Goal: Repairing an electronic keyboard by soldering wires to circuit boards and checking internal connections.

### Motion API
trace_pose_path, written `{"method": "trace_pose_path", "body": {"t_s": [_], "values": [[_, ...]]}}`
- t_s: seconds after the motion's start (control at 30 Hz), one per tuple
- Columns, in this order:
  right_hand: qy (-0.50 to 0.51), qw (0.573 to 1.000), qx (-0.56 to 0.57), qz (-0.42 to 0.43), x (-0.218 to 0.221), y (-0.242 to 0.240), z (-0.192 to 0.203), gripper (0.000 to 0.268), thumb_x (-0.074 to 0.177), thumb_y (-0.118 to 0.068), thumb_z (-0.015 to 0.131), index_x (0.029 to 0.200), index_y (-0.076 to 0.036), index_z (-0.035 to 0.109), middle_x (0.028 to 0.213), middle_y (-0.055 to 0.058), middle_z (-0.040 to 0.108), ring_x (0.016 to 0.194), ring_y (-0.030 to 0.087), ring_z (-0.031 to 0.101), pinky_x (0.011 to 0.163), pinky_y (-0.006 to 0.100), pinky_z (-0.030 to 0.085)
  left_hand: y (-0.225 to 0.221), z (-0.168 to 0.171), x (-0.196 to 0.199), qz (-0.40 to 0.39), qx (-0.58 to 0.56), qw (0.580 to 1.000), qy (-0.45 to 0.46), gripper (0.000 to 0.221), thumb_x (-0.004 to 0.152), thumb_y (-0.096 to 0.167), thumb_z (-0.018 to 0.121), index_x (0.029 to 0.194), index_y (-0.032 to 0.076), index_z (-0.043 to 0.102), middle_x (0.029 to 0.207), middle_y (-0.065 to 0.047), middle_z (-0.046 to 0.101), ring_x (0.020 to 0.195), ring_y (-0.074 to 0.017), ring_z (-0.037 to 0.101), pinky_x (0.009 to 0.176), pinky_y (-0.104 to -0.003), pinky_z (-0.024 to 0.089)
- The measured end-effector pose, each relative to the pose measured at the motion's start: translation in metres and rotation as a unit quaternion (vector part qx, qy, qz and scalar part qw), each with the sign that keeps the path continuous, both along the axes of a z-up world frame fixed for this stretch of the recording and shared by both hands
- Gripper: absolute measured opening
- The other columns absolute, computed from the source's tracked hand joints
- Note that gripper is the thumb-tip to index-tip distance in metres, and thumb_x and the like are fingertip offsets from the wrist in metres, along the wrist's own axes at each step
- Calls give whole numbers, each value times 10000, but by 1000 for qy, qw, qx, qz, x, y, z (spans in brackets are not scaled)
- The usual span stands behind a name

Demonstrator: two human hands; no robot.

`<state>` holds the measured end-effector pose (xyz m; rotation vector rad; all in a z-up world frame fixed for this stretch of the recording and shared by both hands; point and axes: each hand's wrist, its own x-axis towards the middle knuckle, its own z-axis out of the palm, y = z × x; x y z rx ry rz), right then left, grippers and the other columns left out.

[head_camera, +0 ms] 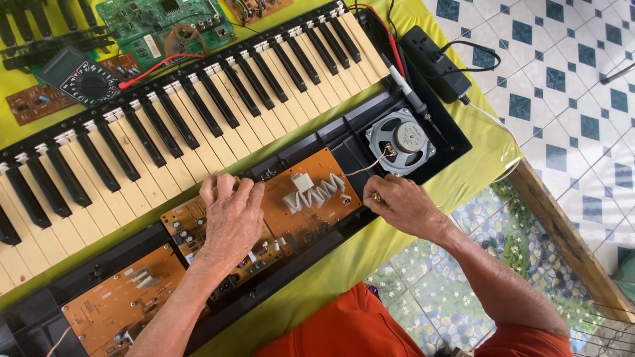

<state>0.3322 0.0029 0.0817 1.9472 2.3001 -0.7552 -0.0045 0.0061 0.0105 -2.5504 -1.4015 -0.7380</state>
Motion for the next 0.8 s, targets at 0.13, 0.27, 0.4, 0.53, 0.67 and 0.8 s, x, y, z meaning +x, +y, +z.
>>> {"method": "trace_pose_path", "body": {"t_s": [0.13,0.27,0.4,0.53,0.67,0.8], "values": [[-8,1000,7,-3,-3,-5,1,139,1001,-348,610,966,-222,657,833,90,675,795,309,731,733,434,582,-1,2,0,-1,-3,1000,3,358,684,28,761,1035,28,691,870,-74,507,967,-269,434,1086,-570,295],[-29,1000,1,5,-8,-4,7,154,1009,-359,600,974,-224,666,863,102,672,823,311,735,748,424,586,-2,-2,0,-4,-5,1000,13,375,685,42,776,1051,21,693,857,-83,516,967,-272,440,1094,-578,291],[-31,999,1,17,-12,2,17,131,993,-351,631,975,-229,674,860,91,689,820,316,737,760,436,590,-4,0,3,9,-6,999,40,307,737,34,764,1043,32,736,843,-61,539,975,-254,435,1106,-578,290],[-64,992,101,39,-7,15,20,99,980,-303,667,942,-217,696,856,37,705,807,260,749,745,410,609,-6,1,4,-2,-12,998,54,273,767,11,724,1040,2,725,852,-107,573,986,-292,467,1111,-590,275],[-111,979,158,60,-19,25,47,66,966,-285,680,917,-241,672,832,-11,657,794,238,731,711,399,597,-4,5,3,-12,-18,999,49,258,769,0,703,1026,-8,726,854,-129,585,983,-314,485,1122,-611,280],[-93,978,171,78,-24,43,49,66,959,-327,673,927,-273,653,828,-29,636,769,251,711,703,432,592,-5,3,4,-4,-27,998,64,255,770,16,706,1023,1,740,865,-119,600,1003,-304,481,1146,-616,258]]}}
